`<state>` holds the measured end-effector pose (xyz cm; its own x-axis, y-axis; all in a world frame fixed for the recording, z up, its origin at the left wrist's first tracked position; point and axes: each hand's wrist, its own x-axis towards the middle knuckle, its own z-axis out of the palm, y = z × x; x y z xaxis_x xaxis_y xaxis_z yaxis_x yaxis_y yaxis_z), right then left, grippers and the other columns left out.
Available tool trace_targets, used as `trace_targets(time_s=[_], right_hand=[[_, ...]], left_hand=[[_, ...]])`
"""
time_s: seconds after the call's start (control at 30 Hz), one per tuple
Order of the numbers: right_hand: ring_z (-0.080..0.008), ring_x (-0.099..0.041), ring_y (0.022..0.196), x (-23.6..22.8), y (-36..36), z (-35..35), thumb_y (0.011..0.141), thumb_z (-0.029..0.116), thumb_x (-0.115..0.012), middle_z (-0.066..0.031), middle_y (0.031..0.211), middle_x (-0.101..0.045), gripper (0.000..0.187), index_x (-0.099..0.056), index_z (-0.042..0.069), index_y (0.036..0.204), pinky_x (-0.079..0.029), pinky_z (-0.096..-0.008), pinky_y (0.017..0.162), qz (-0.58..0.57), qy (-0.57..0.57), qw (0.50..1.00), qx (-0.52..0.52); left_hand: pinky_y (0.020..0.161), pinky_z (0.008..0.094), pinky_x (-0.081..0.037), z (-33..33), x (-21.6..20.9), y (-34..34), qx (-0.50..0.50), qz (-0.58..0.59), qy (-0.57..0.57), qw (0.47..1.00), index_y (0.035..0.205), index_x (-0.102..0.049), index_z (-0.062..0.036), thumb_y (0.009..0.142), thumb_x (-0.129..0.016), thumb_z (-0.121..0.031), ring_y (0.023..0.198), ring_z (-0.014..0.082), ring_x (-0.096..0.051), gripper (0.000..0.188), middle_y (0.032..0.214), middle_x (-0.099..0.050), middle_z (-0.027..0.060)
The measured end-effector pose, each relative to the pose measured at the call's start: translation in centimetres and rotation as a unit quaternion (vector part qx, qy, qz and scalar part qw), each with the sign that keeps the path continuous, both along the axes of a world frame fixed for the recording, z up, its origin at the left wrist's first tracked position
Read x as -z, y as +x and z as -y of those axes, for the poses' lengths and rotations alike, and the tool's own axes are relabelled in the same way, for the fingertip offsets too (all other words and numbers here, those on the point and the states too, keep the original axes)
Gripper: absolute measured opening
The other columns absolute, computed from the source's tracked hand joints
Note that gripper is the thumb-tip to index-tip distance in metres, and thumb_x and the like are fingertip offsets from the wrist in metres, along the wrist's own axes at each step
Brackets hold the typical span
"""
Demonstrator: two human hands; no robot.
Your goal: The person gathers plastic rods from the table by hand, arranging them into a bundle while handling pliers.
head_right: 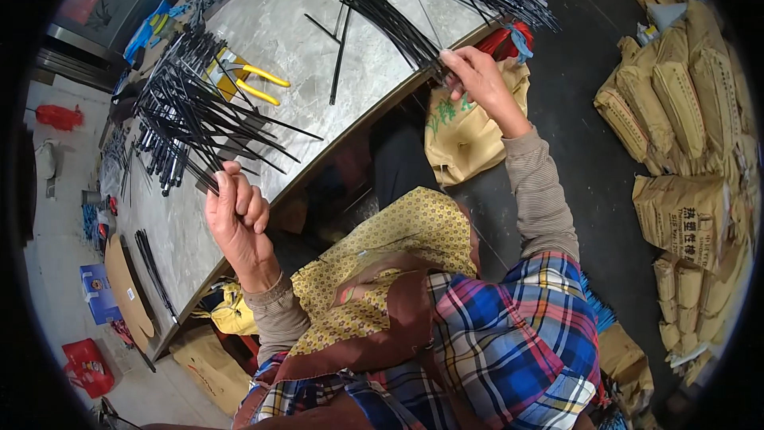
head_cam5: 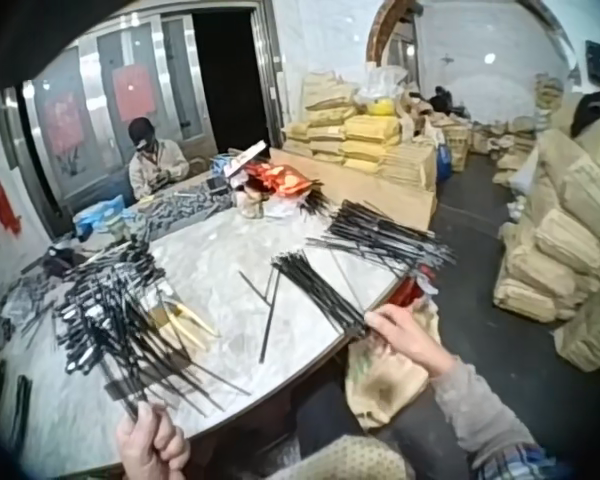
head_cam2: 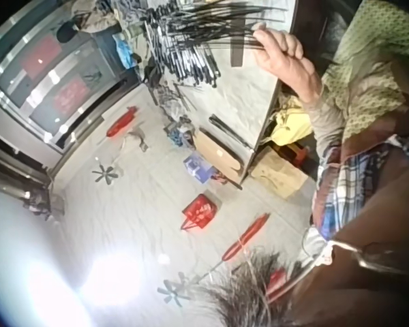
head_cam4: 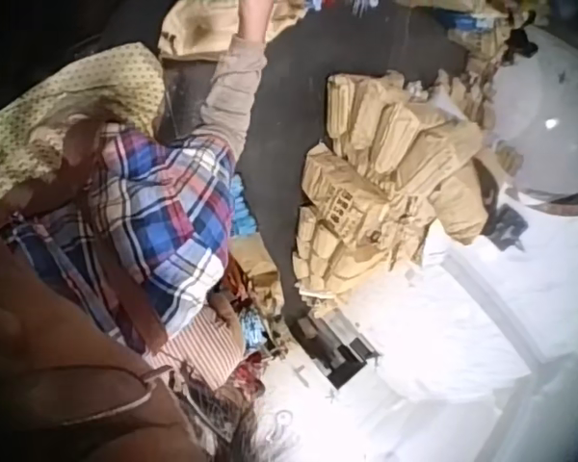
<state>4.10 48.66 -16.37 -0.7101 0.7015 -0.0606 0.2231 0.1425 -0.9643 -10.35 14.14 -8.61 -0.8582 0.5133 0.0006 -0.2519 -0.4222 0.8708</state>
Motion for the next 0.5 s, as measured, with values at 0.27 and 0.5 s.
trace_targets(time_s=[0.27,0.5], right_hand=[[-0.0050,-0.054,0.053,3.0,-0.9,-5.0,0.095,0.040,-0.059,-0.0014,0.064,-0.062,0.044,-0.066,-0.002,0.084,-0.042,-0.0202,0.050,-0.051,-0.021,0.998,0.006],[-0.0052,-0.053,0.052,2.5,-1.9,-6.5,0.089,0.027,-0.070,-0.0004,0.063,-0.061,0.030,-0.067,0.001,0.074,-0.041,-0.0200,0.049,-0.010,-0.038,0.999,-0.026]], left_hand=[[0.036,0.0165,-0.022,-0.4,-0.4,-0.1,0.002,0.010,0.000,1.000,0.113,-0.054,0.0020,0.104,-0.047,-0.022,0.047,0.0013,-0.024,0.027,0.063,-0.029,-0.0061],[0.038,0.0178,-0.021,-0.8,-0.7,0.2,0.003,0.017,-0.009,1.000,0.106,-0.058,-0.0004,0.102,-0.051,-0.021,0.046,0.0016,-0.025,0.022,0.061,-0.030,-0.0065]])
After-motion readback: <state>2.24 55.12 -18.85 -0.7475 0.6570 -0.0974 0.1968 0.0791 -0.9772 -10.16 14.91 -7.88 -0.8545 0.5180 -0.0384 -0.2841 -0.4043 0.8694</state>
